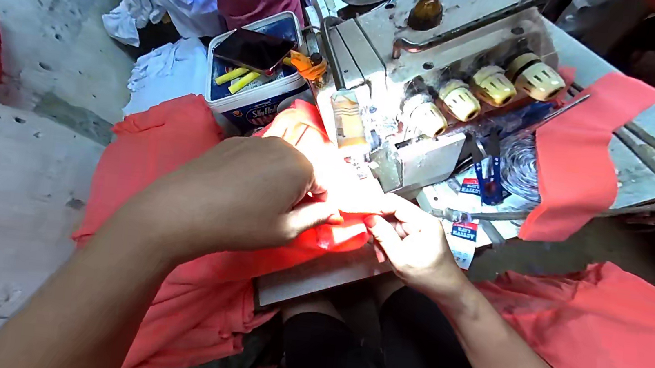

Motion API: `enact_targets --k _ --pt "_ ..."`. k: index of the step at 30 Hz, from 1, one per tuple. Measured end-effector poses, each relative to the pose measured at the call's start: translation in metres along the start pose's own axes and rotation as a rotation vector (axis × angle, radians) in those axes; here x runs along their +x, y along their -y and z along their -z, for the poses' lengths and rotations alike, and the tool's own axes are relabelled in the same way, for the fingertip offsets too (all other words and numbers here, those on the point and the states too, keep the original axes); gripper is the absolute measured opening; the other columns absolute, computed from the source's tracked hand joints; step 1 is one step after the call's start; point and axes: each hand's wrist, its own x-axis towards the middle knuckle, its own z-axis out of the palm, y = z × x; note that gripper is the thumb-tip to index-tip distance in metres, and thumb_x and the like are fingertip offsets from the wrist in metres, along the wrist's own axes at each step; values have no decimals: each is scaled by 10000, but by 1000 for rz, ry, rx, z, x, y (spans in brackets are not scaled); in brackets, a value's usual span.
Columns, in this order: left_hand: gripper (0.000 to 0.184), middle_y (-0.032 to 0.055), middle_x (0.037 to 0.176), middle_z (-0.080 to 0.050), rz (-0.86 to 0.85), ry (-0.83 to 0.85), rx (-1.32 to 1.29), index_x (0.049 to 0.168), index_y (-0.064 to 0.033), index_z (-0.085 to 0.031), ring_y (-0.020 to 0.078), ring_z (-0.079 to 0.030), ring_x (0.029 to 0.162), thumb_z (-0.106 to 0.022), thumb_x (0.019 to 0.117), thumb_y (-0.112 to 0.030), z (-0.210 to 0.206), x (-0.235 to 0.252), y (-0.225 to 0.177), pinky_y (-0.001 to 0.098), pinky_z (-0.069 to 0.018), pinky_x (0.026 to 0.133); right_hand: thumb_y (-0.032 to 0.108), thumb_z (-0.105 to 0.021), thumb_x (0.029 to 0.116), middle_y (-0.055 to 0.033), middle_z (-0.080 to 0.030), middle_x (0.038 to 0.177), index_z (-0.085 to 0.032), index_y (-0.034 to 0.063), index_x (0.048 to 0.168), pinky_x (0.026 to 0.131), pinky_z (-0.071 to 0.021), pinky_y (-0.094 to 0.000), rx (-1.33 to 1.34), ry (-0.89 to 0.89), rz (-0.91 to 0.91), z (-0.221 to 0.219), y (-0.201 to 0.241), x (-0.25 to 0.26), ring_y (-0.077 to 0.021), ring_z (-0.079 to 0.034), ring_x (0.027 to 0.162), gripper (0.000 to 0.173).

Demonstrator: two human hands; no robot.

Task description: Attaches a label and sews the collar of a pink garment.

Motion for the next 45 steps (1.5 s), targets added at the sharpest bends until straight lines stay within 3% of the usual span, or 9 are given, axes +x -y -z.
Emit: enact_targets --k 9,15,23,26,29,31,33,37,45 --pt "260 -46 715 -615 -114 -155 -115 783 -181 -688 76 -582 647 -614 946 -370 -32 26 20 306 -452 566 11 -589 962 56 -651 805 -676 9 1006 543 -494 -91 25 0 -32 -2 -3 16 81 -547 574 97" --pt "338 -26 655 -574 173 10 -128 766 -182 -680 144 -585 637 -572 953 -442 -16 24 28 428 -439 543 -24 -527 962 90 -611 688 -634 8 1027 493 -468 -91 93 39 -123 0 -2 20 81 -520 511 129" --pt "284 -54 633 -593 -128 -239 -47 742 -152 -696 74 -570 611 -570 944 -308 -9 0 -5 321 -455 630 70 -526 1014 61 -632 895 -527 3 1279 559 -488 -95 60 164 -65 13 1 11 88 -536 611 273" --pt "367 -64 598 -542 -225 -322 2 745 -167 -683 78 -530 571 -567 971 -431 -27 6 -19 299 -408 579 69 -596 991 25 -656 945 -664 -17 1068 711 -516 -84 3 80 137 10 5 0 92 -586 780 134" --pt "563 83 973 -702 -160 -267 162 1065 -138 -741 291 -650 946 -727 755 -607 -54 8 -19 516 -477 800 48 -586 1004 18 -658 924 -695 -19 996 701 -512 -79 -4 28 177 7 6 -10 89 -582 761 129" --pt "461 147 1105 -696 -126 -210 203 1152 -86 -726 363 -655 1073 -793 776 -344 -71 10 -17 568 -518 850 43 -597 994 18 -661 925 -704 -23 999 675 -515 -81 -8 -9 160 5 4 -14 85 -583 746 126" --pt "207 139 1017 -663 -47 -185 290 1056 -72 -707 338 -657 937 -712 852 -107 -71 13 -24 504 -528 755 46 -599 994 13 -661 927 -700 -23 1000 666 -515 -83 -10 -35 155 4 3 -17 80 -585 740 123" --pt "133 111 843 -605 31 -119 374 993 -80 -687 290 -609 695 -688 864 -47 -60 15 -33 423 -459 559 58 -590 1008 27 -644 941 -682 -4 1011 658 -507 -73 0 -43 152 4 3 -23 88 -574 743 111" --pt "247 165 1048 -677 -111 -216 178 965 -94 -752 405 -640 1048 -668 780 -234 -69 12 6 607 -493 831 -12 -591 966 45 -634 892 -655 -3 1002 560 -502 -85 72 -71 46 1 -11 -9 86 -538 604 74"
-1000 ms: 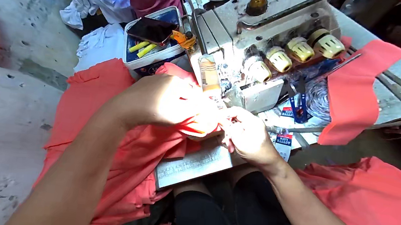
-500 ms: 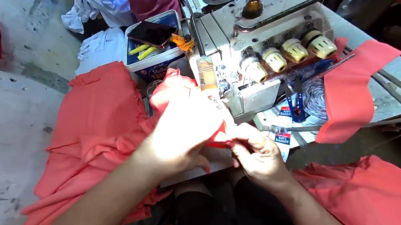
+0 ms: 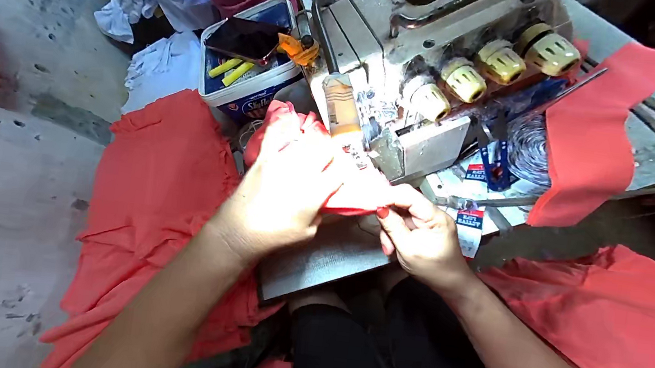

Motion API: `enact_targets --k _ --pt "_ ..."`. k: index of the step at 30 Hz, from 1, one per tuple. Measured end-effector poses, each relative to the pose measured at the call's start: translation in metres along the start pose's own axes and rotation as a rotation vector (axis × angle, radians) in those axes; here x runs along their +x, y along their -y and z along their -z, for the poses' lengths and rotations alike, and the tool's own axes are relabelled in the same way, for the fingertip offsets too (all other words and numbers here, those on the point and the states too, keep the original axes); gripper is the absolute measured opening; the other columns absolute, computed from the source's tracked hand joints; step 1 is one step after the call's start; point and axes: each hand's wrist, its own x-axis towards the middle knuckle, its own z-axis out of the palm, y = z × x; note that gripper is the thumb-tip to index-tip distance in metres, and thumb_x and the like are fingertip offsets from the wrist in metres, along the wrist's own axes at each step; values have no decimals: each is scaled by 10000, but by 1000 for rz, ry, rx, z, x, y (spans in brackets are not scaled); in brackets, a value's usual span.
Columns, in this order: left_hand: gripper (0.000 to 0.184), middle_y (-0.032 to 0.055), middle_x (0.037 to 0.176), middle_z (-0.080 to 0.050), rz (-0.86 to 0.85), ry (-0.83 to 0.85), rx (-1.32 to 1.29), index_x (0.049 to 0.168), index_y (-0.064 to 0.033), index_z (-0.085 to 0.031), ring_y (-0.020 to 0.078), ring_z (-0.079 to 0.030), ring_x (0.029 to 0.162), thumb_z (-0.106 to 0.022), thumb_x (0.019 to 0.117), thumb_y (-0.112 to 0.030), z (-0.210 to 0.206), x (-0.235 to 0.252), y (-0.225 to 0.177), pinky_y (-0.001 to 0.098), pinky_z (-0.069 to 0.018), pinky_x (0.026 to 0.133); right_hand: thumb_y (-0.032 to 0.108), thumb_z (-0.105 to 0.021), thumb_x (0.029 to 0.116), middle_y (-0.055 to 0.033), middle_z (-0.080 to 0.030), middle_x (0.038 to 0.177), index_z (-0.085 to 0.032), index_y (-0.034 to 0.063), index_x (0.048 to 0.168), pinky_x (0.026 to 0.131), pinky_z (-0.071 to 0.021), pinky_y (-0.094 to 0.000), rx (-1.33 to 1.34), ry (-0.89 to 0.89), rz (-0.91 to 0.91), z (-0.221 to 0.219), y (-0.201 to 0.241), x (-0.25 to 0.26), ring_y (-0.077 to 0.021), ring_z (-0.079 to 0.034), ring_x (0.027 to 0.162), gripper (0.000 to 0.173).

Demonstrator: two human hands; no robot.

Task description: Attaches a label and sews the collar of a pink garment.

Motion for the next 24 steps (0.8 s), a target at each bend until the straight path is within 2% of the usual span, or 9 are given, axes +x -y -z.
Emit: enact_targets --k 1,4,6,9,11,14,16,18,24 --pt "324 166 1083 -681 28 46 -43 1021 -76 -754 396 -643 1070 -658 769 -257 -1 -1 6 592 -508 838 -19 -595 959 37 -638 905 -659 -7 1017 546 -498 -88 3 -3 -24 -1 -1 5 81 -533 592 87" --pt "474 140 1002 -694 96 72 -132 1166 -61 -700 351 -680 943 -604 761 -290 -2 -6 15 558 -524 734 -27 -609 957 4 -684 1021 -688 -16 1087 547 -493 -99 -11 -8 -22 -1 -8 17 73 -541 608 152" --pt "534 142 1076 -713 153 50 -162 1282 -83 -671 345 -693 993 -585 813 -322 -4 -9 14 562 -536 780 -24 -618 957 -10 -710 1089 -707 -15 1095 573 -499 -96 -52 -16 27 0 -8 20 78 -565 651 165" --pt "526 145 1152 -717 238 -7 -145 1323 -102 -669 343 -686 1077 -522 932 -423 -15 -16 6 559 -532 870 9 -619 964 -76 -703 1171 -700 -41 1087 599 -526 -113 -149 -71 104 4 -8 8 56 -605 696 156" --pt "502 180 1232 -696 330 -64 -107 1364 -100 -657 381 -663 1142 -459 1006 -390 -25 -21 -4 584 -511 919 23 -616 968 -104 -703 1169 -701 -44 1036 696 -562 -136 -275 -163 184 14 -12 0 18 -655 808 127" --pt "466 202 1277 -665 460 -182 -60 1353 -105 -662 403 -641 1167 -438 1055 -385 -41 -29 -23 592 -503 932 64 -613 988 -157 -699 1082 -695 -65 1064 882 -568 -257 -671 -333 250 45 -18 -2 -141 -681 998 171" --pt "428 200 1260 -675 550 -280 -85 1284 -99 -710 398 -641 1165 -488 1042 -374 -50 -36 -42 579 -507 950 95 -609 995 -262 -674 1169 -645 -98 1182 939 -541 -432 -916 -412 212 67 -21 7 -336 -661 1089 271" --pt "401 232 1189 -697 632 -360 -86 1181 -69 -755 430 -650 1115 -537 1022 -366 -56 -41 -67 577 -503 923 152 -595 1007 -324 -612 1261 -556 -113 1317 1001 -474 -557 -1058 -452 96 80 -22 16 -465 -597 1167 410" --pt "405 311 1211 -650 796 -453 -90 1202 -20 -743 479 -610 1132 -580 975 -312 -80 -47 -119 555 -485 924 162 -529 1045 -343 -619 1198 -496 -108 1395 992 -438 -636 -1087 -441 -112 88 -23 27 -528 -582 1148 443"
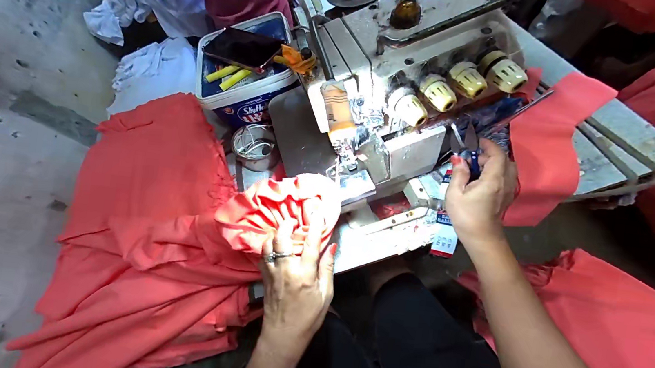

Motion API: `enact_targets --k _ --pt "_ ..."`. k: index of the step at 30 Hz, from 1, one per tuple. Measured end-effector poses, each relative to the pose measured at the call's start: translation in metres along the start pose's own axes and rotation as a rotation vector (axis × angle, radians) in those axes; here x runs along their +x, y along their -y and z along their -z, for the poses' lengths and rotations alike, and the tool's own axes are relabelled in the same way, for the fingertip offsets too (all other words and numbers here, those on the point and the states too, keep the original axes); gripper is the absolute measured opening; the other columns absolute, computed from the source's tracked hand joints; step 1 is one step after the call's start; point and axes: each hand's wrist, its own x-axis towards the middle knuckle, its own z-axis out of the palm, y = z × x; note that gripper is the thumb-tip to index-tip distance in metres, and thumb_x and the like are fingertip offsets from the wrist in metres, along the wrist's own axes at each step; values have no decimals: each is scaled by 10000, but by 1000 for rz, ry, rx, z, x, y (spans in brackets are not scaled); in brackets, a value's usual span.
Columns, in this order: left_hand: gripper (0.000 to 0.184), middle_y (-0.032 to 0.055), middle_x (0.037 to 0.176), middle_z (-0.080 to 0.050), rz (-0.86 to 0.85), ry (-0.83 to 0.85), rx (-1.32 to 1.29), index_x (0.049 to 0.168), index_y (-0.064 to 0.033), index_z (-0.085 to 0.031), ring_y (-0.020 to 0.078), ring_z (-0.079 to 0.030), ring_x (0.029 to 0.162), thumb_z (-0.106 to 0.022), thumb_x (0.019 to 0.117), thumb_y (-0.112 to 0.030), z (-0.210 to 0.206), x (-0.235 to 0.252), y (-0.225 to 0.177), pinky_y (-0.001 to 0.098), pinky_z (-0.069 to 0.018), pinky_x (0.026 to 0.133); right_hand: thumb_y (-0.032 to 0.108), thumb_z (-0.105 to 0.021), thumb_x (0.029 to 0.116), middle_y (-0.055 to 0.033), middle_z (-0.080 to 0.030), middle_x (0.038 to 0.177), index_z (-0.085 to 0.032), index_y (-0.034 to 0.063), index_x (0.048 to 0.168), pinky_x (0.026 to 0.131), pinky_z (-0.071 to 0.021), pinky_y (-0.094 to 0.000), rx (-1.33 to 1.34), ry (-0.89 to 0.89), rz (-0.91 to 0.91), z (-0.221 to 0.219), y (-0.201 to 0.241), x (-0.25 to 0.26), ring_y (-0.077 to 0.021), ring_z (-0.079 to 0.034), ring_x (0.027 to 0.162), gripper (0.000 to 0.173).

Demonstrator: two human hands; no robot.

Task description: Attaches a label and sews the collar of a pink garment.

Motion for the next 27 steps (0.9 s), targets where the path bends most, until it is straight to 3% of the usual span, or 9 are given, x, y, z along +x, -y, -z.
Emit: enact_targets --k 3,5,7,10,12,19,24,26,27 --pt "385 297 1222 -646 14 -40 -16 1230 -54 -739 466 -605 1143 -589 967 -292 -7 -9 -1 537 -483 922 126 -452 1075 -351 -560 1326 -497 -109 1385 1009 -443 -638 -4 131 -132 20 19 -2 -505 -575 1221 391" --pt "376 290 1206 -648 12 -74 -39 1223 -47 -741 442 -600 1136 -595 963 -276 -10 -8 -1 510 -468 946 137 -441 1079 -344 -564 1314 -520 -87 1383 960 -456 -660 -1 176 -155 33 31 -12 -507 -592 1175 386" --pt "375 283 1206 -650 19 -93 -53 1231 -48 -737 431 -603 1134 -586 967 -266 -10 -7 -1 502 -474 943 173 -509 1054 -343 -596 1224 -520 -35 1435 810 -497 -675 15 239 -10 43 45 -27 -518 -639 996 433" --pt "370 288 1197 -654 25 -104 -56 1219 -42 -739 436 -607 1138 -572 966 -253 -11 -6 0 512 -478 932 221 -563 994 -202 -668 904 -633 45 1398 506 -507 -508 -58 278 388 41 70 -48 -345 -645 607 446" --pt "373 287 1191 -658 21 -107 -57 1218 -37 -740 434 -615 1133 -567 957 -239 -12 -6 0 512 -476 946 216 -545 992 -143 -638 790 -679 81 1359 449 -462 -425 -155 293 555 37 87 -51 -290 -606 533 412" --pt "356 278 1176 -656 31 -107 -63 1183 -23 -752 417 -616 1108 -582 952 -234 -12 -6 1 503 -479 920 137 -579 986 -160 -696 970 -655 131 1386 512 -476 -444 -299 550 536 32 123 -39 -314 -659 648 408" --pt "354 268 1185 -647 40 -91 -97 1201 -20 -744 397 -607 1125 -596 930 -193 -8 -6 5 473 -469 969 141 -557 985 -112 -618 744 -719 136 1316 453 -445 -428 -19 330 481 27 101 -45 -278 -605 550 369" --pt "374 278 1203 -643 37 -83 -117 1228 -7 -726 404 -605 1134 -601 932 -197 -5 -7 7 475 -475 960 180 -553 1007 -103 -688 861 -695 100 1339 590 -519 -388 189 314 320 24 96 -50 -212 -650 686 370" --pt "384 286 1209 -638 31 -81 -133 1236 9 -715 411 -601 1137 -597 937 -202 -5 -8 8 475 -476 956 213 -570 1006 -87 -723 957 -679 63 1337 688 -545 -309 306 346 244 23 94 -52 -134 -660 771 379"
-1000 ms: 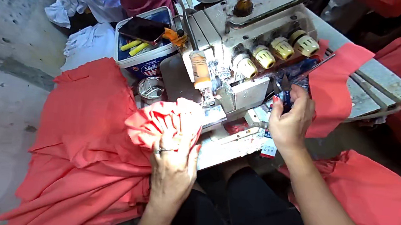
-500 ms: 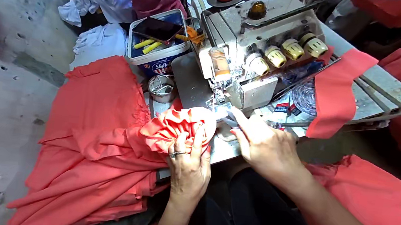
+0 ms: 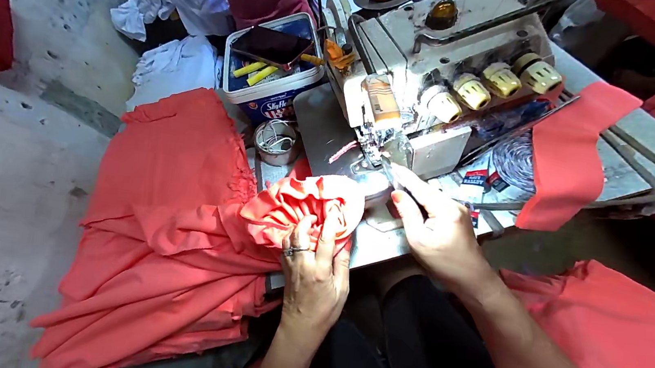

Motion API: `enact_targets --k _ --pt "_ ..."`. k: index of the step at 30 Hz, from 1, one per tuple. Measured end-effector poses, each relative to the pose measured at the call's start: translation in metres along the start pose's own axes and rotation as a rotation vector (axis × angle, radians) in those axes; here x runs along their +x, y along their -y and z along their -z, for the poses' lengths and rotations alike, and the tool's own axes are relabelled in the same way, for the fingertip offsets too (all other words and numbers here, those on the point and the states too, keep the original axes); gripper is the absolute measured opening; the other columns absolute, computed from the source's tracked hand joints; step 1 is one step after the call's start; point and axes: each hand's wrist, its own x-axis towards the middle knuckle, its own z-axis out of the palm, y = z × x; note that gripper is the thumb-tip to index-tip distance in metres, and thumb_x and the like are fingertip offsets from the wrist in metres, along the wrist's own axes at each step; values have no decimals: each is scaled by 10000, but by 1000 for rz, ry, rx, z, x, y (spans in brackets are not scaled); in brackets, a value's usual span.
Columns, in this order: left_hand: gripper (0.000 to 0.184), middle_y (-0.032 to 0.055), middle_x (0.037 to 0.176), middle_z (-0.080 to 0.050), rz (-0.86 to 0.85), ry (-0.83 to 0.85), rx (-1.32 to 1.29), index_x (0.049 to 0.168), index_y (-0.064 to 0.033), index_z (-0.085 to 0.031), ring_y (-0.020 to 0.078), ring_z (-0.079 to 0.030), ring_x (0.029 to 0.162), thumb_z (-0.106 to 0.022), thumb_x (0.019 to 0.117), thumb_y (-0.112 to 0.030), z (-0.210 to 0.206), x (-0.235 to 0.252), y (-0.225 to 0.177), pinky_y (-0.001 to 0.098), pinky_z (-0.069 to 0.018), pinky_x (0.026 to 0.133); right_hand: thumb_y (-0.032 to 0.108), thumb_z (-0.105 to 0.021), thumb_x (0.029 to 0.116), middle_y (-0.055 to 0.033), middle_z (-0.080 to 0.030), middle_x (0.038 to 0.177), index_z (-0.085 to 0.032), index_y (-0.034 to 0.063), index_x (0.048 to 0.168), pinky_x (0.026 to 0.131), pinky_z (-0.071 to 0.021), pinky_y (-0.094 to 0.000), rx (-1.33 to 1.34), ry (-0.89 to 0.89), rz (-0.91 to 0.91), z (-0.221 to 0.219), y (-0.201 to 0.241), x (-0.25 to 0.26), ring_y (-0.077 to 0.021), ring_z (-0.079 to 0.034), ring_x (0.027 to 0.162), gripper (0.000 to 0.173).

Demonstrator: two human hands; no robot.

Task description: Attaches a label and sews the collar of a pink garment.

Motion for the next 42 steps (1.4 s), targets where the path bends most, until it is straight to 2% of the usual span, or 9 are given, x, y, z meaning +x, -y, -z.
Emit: enact_targets --k 6,10,15,21,27,29,32,35,42 --pt "447 217 1169 -721 -187 58 119 1187 -10 -734 377 -688 1095 -591 970 -374 23 7 15 591 -461 911 160 -709 887 26 -531 654 -649 8 838 570 -376 -149 246 30 -100 -26 15 -1 25 -459 593 170" --pt "462 133 1011 -768 -301 224 249 1055 -50 -756 337 -737 989 -462 1028 -406 73 32 50 746 -358 1004 104 -653 935 59 -578 694 -673 12 881 609 -424 -73 399 -108 -32 -35 7 1 99 -497 624 109" --pt "371 123 855 -740 -401 396 217 966 -40 -726 297 -716 769 -460 1042 -288 124 64 81 515 -507 739 51 -668 921 87 -640 751 -679 21 951 652 -497 -84 579 -135 -151 -34 2 2 101 -571 661 45" --pt "242 7 747 -689 -574 540 35 892 -124 -703 124 -671 714 -543 1009 -262 134 113 59 370 -526 819 56 -623 948 20 -678 830 -697 -29 946 740 -506 -85 550 -114 -65 -35 1 2 92 -601 763 113" --pt "215 34 1062 -729 -790 870 -226 847 -99 -732 81 -681 1025 -597 971 -213 78 174 12 236 -547 865 56 -603 950 -30 -659 793 -674 -51 894 747 -479 -75 502 -102 167 -37 2 3 75 -586 764 140" --pt "168 15 894 -668 -796 909 -256 846 -83 -707 69 -636 867 -629 948 -192 62 183 11 216 -514 771 52 -589 955 -63 -669 826 -668 -59 952 770 -488 -90 494 -115 250 -37 0 2 43 -601 788 136" --pt "176 14 814 -625 -806 778 -172 883 -77 -727 97 -626 792 -605 963 -176 66 179 18 242 -520 716 186 -540 1027 -110 -665 912 -663 -13 1112 766 -522 -183 423 81 470 -24 -12 -2 -73 -634 828 249" --pt "213 86 985 -723 -784 577 -90 954 -69 -769 176 -701 1007 -560 978 -108 84 161 35 296 -560 884 202 -530 933 -87 -636 716 -695 46 940 530 -467 -302 173 180 617 -13 -21 -5 -174 -624 628 227" --pt "68 111 1002 -697 -741 229 -82 1040 -58 -626 156 -683 1011 -575 1037 -102 82 108 67 230 -537 886 190 -503 1024 -84 -573 744 -691 50 929 550 -390 -231 208 153 665 -5 -29 -5 -132 -526 638 252"
